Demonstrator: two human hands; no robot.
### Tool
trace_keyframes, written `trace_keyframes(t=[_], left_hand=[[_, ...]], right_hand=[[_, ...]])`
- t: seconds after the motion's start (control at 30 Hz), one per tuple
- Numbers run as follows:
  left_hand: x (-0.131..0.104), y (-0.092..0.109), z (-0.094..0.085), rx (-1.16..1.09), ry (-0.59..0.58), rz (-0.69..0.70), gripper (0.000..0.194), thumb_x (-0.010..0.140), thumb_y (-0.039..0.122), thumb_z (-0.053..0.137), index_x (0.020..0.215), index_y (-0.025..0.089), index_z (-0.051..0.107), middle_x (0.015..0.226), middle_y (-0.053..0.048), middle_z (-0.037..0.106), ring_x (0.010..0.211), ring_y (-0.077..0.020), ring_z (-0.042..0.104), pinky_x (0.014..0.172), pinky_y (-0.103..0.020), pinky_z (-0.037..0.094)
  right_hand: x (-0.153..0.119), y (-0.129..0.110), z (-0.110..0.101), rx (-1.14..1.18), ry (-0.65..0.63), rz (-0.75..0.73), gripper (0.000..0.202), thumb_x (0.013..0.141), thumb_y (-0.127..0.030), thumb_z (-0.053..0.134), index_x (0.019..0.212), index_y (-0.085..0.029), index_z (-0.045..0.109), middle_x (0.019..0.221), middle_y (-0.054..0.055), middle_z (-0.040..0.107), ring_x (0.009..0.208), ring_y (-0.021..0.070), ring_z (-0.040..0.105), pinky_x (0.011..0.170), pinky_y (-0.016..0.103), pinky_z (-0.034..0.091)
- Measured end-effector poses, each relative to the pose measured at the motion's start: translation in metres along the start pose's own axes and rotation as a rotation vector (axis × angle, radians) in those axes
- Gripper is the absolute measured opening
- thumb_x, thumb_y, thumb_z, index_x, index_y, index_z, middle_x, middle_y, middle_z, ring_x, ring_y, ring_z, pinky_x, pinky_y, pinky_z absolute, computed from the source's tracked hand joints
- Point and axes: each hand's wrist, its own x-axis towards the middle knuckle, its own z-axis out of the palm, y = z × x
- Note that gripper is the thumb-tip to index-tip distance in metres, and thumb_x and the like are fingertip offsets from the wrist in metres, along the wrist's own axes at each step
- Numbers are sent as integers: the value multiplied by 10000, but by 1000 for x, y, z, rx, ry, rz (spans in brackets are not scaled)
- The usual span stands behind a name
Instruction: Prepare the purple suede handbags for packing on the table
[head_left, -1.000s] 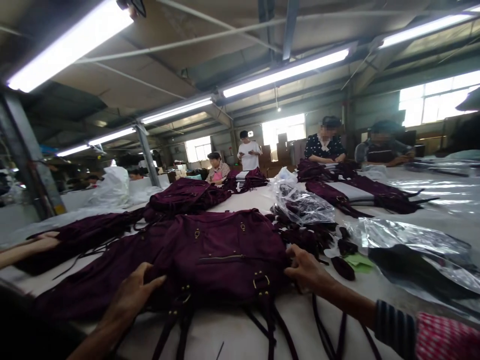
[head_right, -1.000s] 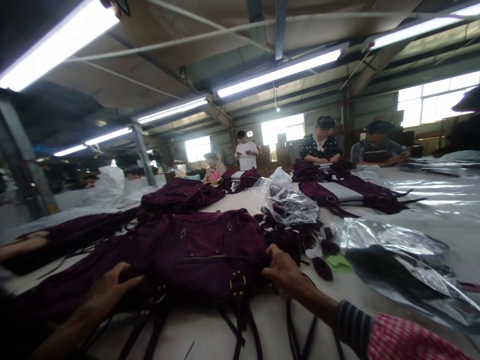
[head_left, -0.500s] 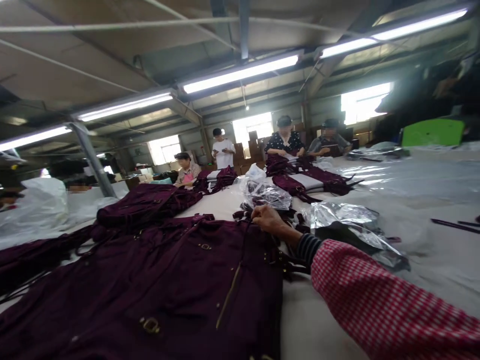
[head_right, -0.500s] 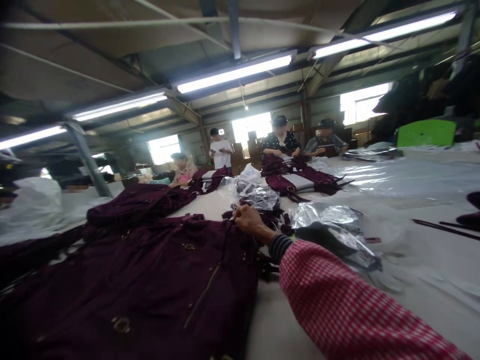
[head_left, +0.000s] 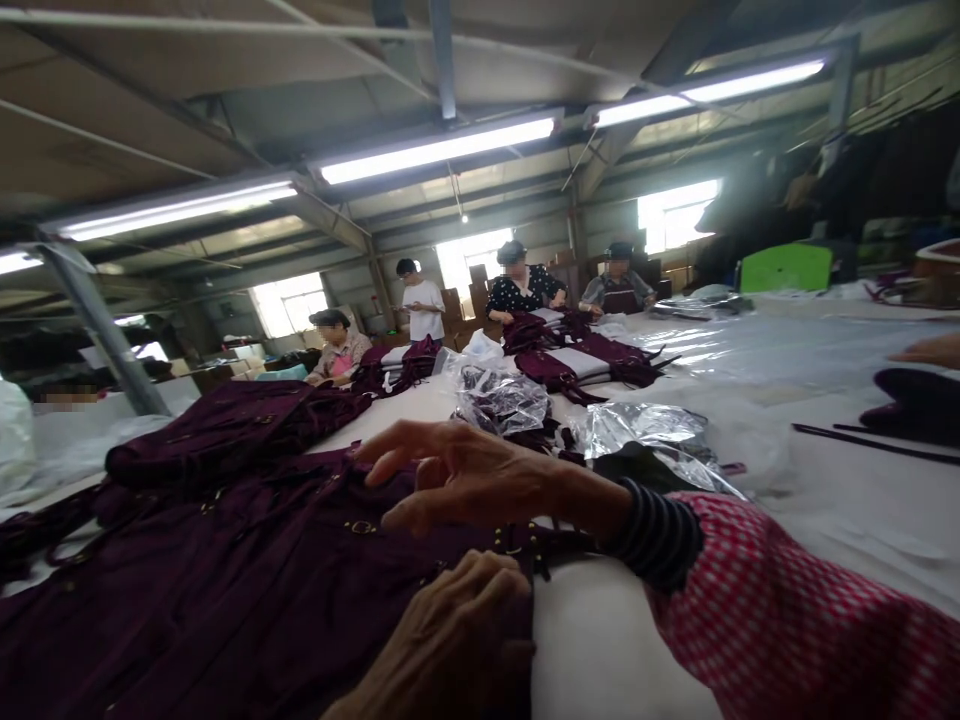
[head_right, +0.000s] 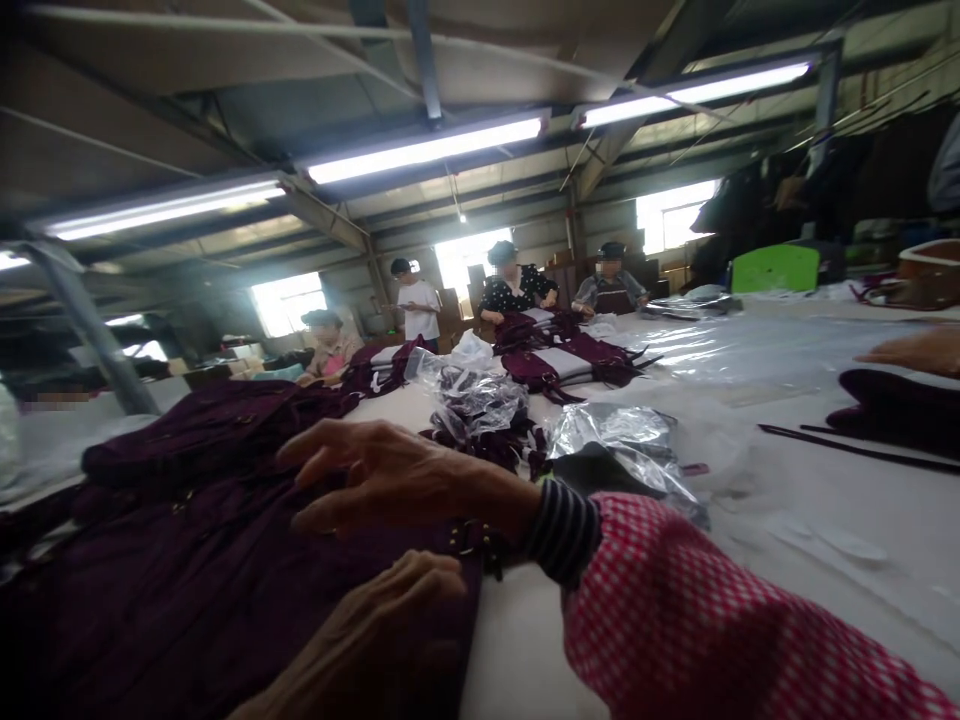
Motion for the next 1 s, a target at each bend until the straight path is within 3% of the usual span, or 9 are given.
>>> trace_keyframes(t=[0.13, 0.23, 0.33, 0.47, 0.63, 0.77, 0.83, 0.93, 1.0], left_hand=[[33, -12, 17, 13, -53, -49, 440, 917, 245, 619, 1343, 293, 517, 1429, -63, 569, 1299, -254, 531, 1090, -424, 488], [54, -9, 29, 41, -91, -71, 530, 881, 172, 595, 1386, 272, 468, 1471, -83, 525, 1341, -267, 476, 1099, -456, 454], [74, 2, 47, 69, -161, -2, 662, 878, 58, 443, 1506, 240, 342, 1550, -125, 434, 1435, -280, 352, 1188, -537, 304], [94, 9, 56, 6, -194, -18, 633, 810, 72, 487, 1422, 232, 469, 1260, -107, 635, 1196, -290, 502, 1099, -566, 323], [93, -1, 9, -333, -212, -104, 139, 829, 353, 648, 881, 243, 715, 966, -10, 678, 1022, -242, 531, 916, -369, 382], [67, -15, -39, -524, -246, -129, 657, 1021, 528, 202, 693, 196, 665, 829, -43, 658, 892, -213, 565, 914, -342, 406], [45, -29, -58, -374, -268, -163, 635, 1006, 574, 263, 663, 201, 646, 940, -55, 691, 1002, -234, 570, 950, -336, 403], [6, -67, -83, 52, -320, -183, 351, 796, 580, 685, 736, 234, 681, 1176, -51, 684, 1188, -289, 518, 992, -351, 388], [-14, -96, -97, 264, -323, -269, 274, 754, 513, 720, 721, 243, 685, 1028, -60, 709, 1064, -279, 584, 931, -354, 420]], right_hand=[[-40, 20, -25, -336, 259, 107, 358, 842, -259, 714, 1189, -189, 661, 1038, 26, 700, 766, 120, 616, 702, 229, 486], [-93, 58, -50, -476, 321, 355, 97, 811, -210, 664, 876, -148, 700, 768, 1, 664, 694, 137, 577, 646, 242, 447], [-134, 81, -64, -471, 348, 448, 111, 827, -228, 621, 853, -154, 699, 731, 0, 665, 682, 145, 593, 651, 251, 453], [-148, 87, -68, -317, 326, 488, 160, 801, -259, 613, 884, -147, 691, 730, 11, 673, 642, 140, 597, 536, 215, 426], [-136, 109, -61, -189, 289, 507, 261, 727, -262, 656, 957, -142, 684, 745, -12, 625, 567, 99, 535, 465, 184, 392], [-120, 133, -44, -148, 338, 549, 233, 751, -345, 712, 863, -151, 646, 660, -37, 570, 527, 92, 504, 439, 186, 342], [-113, 139, -34, -156, 371, 553, 248, 752, -339, 730, 686, -157, 575, 583, -51, 503, 511, 76, 450, 430, 183, 281], [-109, 143, -22, -123, 438, 595, 301, 789, -331, 683, 612, -172, 499, 562, -45, 494, 502, 77, 448, 433, 185, 285], [-107, 146, -16, -78, 477, 641, 239, 810, -327, 635, 662, -178, 523, 587, -26, 548, 502, 99, 500, 431, 193, 324]])
